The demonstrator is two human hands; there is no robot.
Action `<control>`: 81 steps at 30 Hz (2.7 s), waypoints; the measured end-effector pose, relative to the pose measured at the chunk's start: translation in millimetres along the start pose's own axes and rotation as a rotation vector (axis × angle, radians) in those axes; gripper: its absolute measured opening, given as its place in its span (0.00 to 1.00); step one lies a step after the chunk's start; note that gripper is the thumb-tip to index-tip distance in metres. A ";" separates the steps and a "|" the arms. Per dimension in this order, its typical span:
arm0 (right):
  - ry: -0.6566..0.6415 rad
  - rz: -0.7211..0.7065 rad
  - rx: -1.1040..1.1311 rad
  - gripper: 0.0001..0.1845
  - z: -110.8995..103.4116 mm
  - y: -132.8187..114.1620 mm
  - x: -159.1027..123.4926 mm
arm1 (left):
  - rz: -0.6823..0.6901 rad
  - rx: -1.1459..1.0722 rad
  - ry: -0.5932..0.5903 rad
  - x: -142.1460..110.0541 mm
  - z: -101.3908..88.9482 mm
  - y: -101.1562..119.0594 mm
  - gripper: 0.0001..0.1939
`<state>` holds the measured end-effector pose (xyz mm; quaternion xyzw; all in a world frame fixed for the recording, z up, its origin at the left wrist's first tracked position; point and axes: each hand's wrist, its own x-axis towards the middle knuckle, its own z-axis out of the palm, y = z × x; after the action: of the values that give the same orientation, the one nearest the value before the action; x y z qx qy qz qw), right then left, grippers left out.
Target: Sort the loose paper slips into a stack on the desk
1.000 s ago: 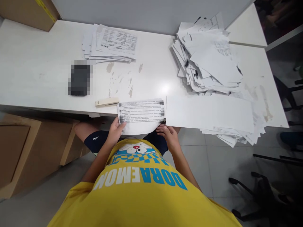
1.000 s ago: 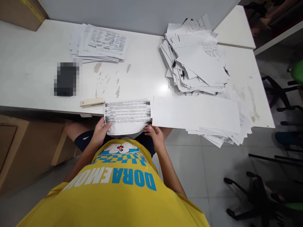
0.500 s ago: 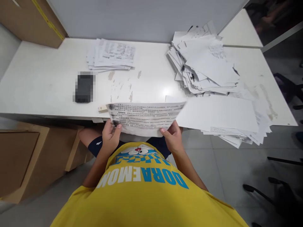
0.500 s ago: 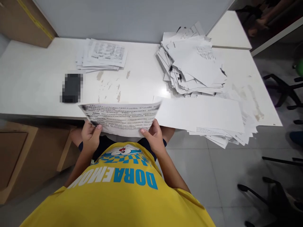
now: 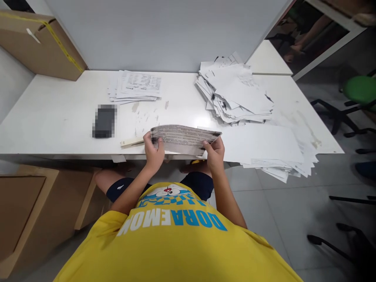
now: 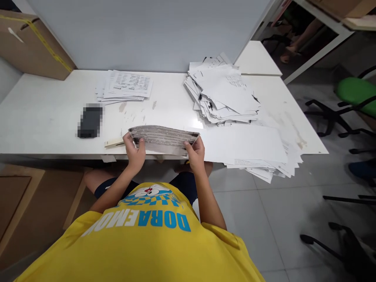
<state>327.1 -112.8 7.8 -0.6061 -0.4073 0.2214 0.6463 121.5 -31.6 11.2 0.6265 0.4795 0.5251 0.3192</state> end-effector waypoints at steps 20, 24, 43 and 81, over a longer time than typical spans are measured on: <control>-0.272 0.277 -0.182 0.17 -20.1 -8.0 -13.7 | -0.142 0.015 0.043 -11.9 -51.9 10.6 0.16; -0.324 0.394 -0.139 0.19 -14.1 -1.6 -17.8 | 0.185 0.360 0.130 2.9 -84.6 -9.3 0.11; -0.394 0.528 -0.088 0.19 -2.1 -12.2 -3.4 | 0.569 0.736 -0.003 1.9 -84.4 -105.9 0.22; -0.446 0.553 -0.175 0.18 -5.6 -14.1 -8.2 | 0.457 0.703 0.049 -5.7 -69.5 -123.4 0.27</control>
<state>323.9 -125.0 19.6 -0.6831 -0.3765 0.4788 0.4029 21.8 -2.7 -85.3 0.7748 0.4857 0.4016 -0.0500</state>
